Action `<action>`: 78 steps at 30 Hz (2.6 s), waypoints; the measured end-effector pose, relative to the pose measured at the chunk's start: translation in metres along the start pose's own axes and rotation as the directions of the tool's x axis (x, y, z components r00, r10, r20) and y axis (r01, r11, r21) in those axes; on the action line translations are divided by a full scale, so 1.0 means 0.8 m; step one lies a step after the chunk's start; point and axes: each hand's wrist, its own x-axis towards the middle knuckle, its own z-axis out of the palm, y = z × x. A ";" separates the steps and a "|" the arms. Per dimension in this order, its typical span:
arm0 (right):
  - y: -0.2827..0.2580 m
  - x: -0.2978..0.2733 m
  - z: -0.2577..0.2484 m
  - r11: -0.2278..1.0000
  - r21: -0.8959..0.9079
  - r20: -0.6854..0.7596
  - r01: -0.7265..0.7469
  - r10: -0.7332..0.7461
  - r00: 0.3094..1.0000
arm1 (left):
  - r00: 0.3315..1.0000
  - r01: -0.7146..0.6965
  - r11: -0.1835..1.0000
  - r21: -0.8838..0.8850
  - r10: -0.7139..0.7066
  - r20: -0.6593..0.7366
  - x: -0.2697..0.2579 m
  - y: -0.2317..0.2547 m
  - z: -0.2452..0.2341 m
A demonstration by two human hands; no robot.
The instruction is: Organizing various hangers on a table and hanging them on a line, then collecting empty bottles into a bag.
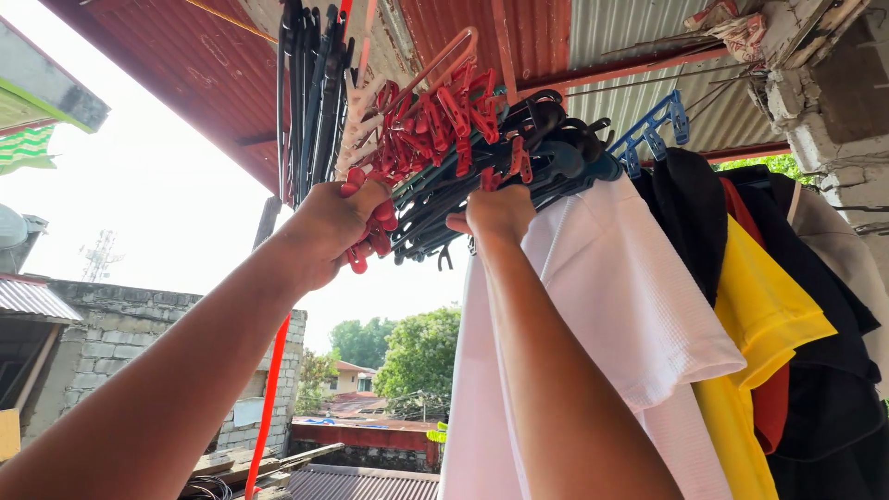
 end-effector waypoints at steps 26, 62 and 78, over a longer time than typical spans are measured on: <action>0.043 -0.068 -0.022 0.952 0.251 0.448 -0.175 0.046 0.893 | 0.984 0.044 0.993 -0.109 -0.025 0.175 0.008 -0.037 0.043; 0.078 -0.052 0.028 0.974 0.008 -0.114 0.225 -0.223 0.968 | 0.982 0.094 0.978 -0.186 -0.122 -0.144 0.034 -0.107 -0.014; 0.155 -0.105 0.036 0.800 0.377 0.734 -0.467 0.049 0.678 | 0.928 -0.007 0.999 -0.047 -0.011 -0.373 0.064 -0.134 0.020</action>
